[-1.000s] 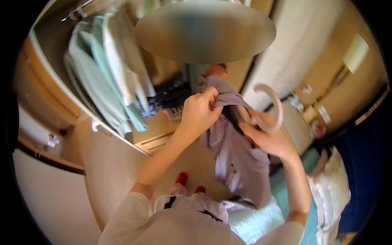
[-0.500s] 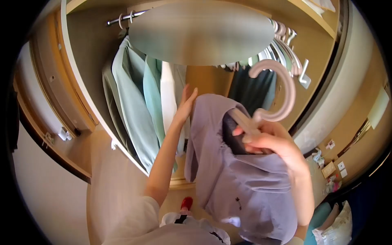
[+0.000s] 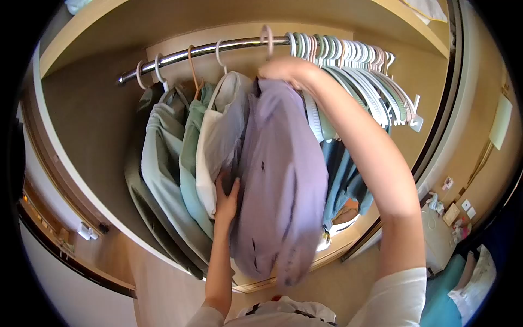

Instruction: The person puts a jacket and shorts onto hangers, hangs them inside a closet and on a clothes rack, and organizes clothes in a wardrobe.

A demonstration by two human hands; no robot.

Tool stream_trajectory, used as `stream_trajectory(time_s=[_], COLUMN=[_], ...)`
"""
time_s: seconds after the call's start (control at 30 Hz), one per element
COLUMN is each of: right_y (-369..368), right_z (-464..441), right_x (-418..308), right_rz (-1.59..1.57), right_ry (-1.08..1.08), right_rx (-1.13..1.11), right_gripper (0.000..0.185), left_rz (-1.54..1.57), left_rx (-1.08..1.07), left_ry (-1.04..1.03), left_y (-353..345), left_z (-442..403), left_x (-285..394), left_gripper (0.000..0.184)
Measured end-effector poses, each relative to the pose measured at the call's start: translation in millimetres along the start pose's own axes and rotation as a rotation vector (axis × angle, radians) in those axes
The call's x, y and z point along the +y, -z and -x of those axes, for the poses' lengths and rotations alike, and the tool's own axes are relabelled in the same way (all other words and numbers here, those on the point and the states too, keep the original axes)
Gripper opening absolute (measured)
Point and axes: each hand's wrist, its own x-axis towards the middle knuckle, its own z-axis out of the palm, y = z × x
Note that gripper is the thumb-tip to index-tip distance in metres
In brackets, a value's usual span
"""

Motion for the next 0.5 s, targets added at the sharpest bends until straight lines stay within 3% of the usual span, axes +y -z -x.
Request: stream_trajectory(time_s=[0.07, 0.1, 0.17, 0.2, 0.23, 0.27, 0.33, 0.37, 0.43, 0.5], right_y=[6, 9, 11, -7, -17, -26, -37, -35, -34, -35], right_z=[-43, -61, -117, -128, -111, -121, -126, -120, -120, -115], right_x=[-1, -3, 11, 30, 14, 22, 36, 37, 45, 49], right_rz=[0.070, 0.076, 0.987, 0.293, 0.214, 0.189, 0.154, 0.074, 0.094, 0.198], right_ry=[0.027, 0.052, 0.594, 0.280, -0.007, -0.054, -0.107, -0.050, 0.048, 0.081], right_rx=[-0.033, -0.060, -0.364, -0.230, -0.125, -0.174, -0.235, -0.201, -0.166, 0.019], right_gripper=[0.036, 0.035, 0.035, 0.034, 0.034, 0.036, 0.039, 0.034, 0.026, 0.026], left_rz=[-0.155, -0.324, -0.477, -0.543, -0.605, -0.610, -0.936, -0.944, -1.228, -1.349], left_rx=[-0.001, -0.046, -0.095, -0.036, 0.022, 0.004, -0.097, -0.107, -0.225, -0.370], left_ry=[0.005, 0.306, 0.552, 0.392, 0.233, 0.243, 0.105, 0.119, -0.141, -0.104], left_y=[4, 13, 33, 38, 40, 41, 45, 45, 41, 32], left_z=[-11, -14, -9, -7, -3, 2, 10, 15, 28, 38], left_x=[-30, -24, -3, -21, -42, -54, -75, -87, -117, -158], left_gripper=[0.067, 0.071, 0.068, 0.066, 0.065, 0.065, 0.061, 0.061, 0.060, 0.059])
